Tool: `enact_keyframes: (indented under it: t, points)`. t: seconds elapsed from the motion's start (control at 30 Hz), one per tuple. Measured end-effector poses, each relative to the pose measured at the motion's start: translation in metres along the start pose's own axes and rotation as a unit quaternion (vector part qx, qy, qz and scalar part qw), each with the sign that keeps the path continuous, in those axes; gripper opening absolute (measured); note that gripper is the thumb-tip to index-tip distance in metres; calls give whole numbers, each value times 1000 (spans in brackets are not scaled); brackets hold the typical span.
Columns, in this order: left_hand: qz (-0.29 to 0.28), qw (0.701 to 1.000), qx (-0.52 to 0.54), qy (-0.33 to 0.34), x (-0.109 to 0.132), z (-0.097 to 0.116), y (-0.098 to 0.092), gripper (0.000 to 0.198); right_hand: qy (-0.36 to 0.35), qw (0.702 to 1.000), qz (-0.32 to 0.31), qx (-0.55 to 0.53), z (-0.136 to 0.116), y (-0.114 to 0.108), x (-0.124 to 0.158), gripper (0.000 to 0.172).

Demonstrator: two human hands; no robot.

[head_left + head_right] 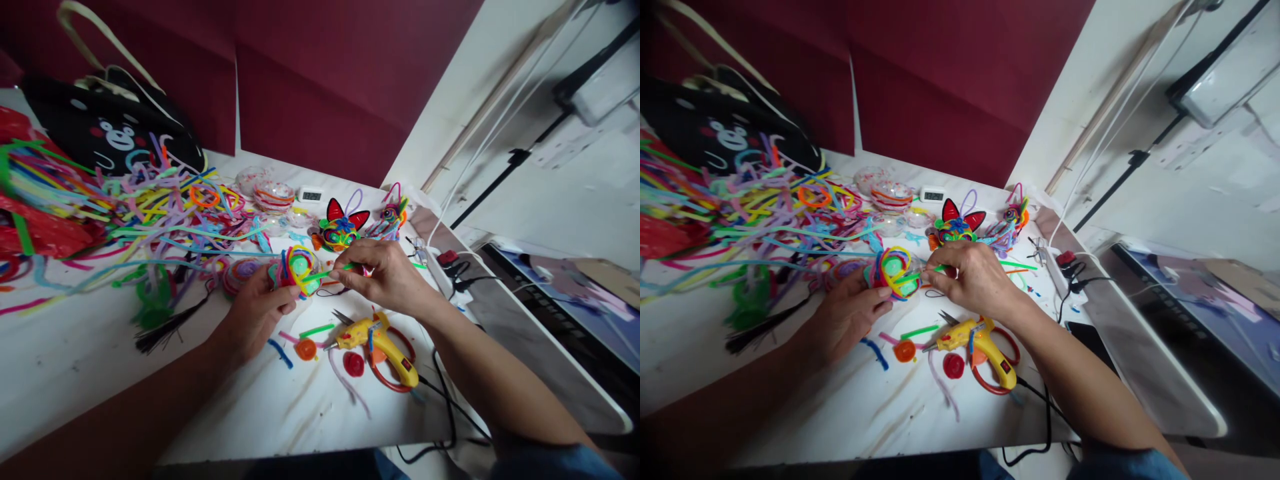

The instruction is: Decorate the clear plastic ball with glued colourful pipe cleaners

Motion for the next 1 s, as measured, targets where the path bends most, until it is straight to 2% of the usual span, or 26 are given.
enact_keyframes:
  t: [0.3, 0.63, 1.0]
  points:
    - [-7, 1000, -9, 5, -2, -2, 0, 28, -18, 1000, 1, 16, -3, 0, -4, 10]
    - [20, 999, -25, 1, -3, -4, -3, 37, -15, 999, -5, 43, -5, 5, -9, 8]
    - [31, 998, -49, 6, -5, -4, -4, 36, 0, 998, -23, 57, -10, 6, -12, 9]
Point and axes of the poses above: each hand's wrist, its own x-axis away from the middle knuckle, its own y-axis out of the palm, z = x × y, the point moved 1 cm from there along -x, towards the middle knuckle, and after that the axes turned 15 degrees about x, right-handed, at the moved point
